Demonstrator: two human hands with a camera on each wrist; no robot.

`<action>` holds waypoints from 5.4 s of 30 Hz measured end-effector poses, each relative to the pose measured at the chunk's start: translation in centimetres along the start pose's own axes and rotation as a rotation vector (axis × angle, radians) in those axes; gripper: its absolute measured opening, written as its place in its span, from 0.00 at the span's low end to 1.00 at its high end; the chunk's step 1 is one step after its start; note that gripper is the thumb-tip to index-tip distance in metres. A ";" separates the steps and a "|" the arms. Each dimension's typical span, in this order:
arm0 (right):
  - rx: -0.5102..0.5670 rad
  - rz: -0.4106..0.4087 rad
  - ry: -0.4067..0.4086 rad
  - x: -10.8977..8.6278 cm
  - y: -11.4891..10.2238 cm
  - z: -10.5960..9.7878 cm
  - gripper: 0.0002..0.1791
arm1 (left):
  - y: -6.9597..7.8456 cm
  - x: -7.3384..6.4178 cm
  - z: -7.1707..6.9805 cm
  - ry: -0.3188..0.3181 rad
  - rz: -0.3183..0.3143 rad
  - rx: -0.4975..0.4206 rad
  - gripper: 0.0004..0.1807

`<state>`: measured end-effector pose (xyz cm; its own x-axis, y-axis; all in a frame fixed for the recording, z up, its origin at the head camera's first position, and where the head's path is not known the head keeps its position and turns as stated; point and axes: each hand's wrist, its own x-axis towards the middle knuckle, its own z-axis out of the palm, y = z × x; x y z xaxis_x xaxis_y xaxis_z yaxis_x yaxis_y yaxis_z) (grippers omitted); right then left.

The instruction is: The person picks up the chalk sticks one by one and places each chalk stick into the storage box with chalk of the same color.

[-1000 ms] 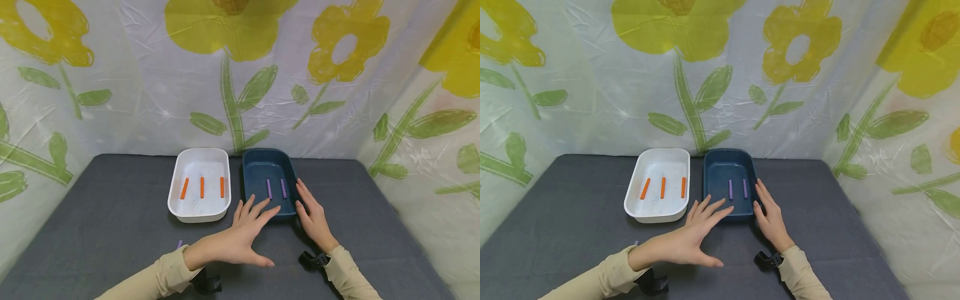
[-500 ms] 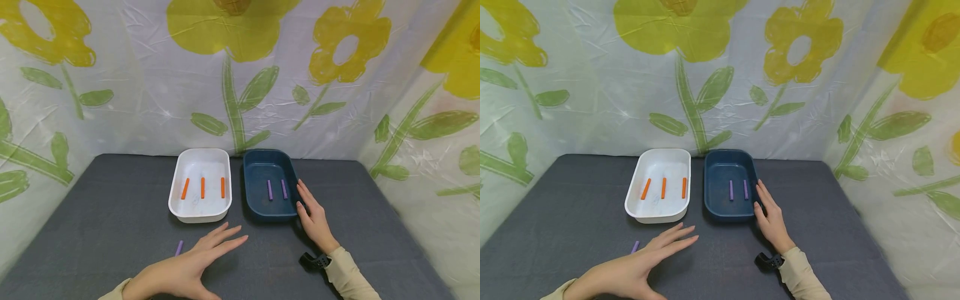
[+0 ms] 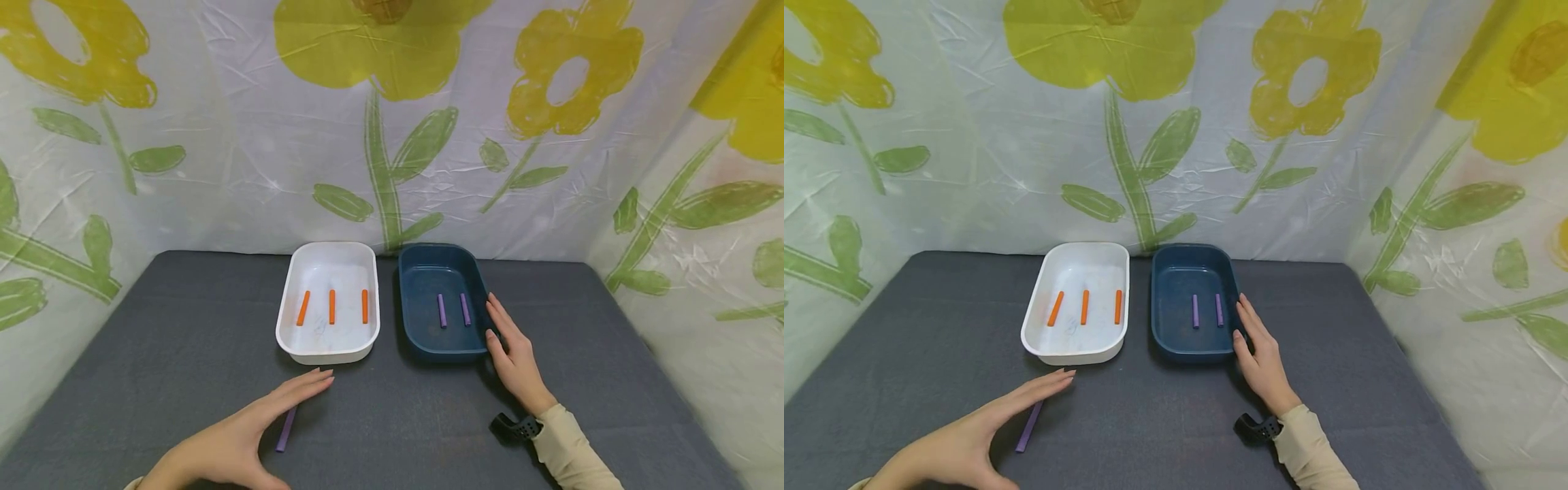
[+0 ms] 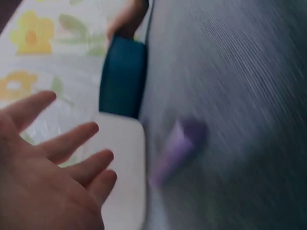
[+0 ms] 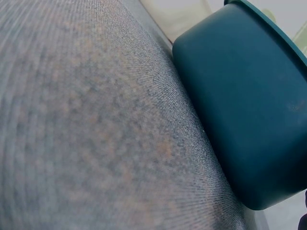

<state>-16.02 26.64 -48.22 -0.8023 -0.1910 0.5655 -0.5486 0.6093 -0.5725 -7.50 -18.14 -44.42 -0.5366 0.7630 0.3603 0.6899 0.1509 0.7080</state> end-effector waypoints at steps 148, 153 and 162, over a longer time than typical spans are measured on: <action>-0.102 -0.063 0.007 0.2 0.4 -0.3 0.26 | 3.2 14.4 -5.0 0.290 -0.221 0.192 0.44; -0.101 -0.071 0.014 0.2 0.4 -0.4 0.26 | 2.4 16.3 -5.2 0.271 -0.242 0.170 0.45; -0.102 -0.072 0.025 0.0 0.5 -0.4 0.25 | 0.0 19.8 -5.0 0.178 -0.385 0.030 0.44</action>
<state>-16.17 27.25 -48.31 -0.7547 -0.2192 0.6184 -0.5771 0.6702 -0.4667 -20.58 -6.24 -34.26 -0.8317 0.5270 0.1745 0.4353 0.4241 0.7941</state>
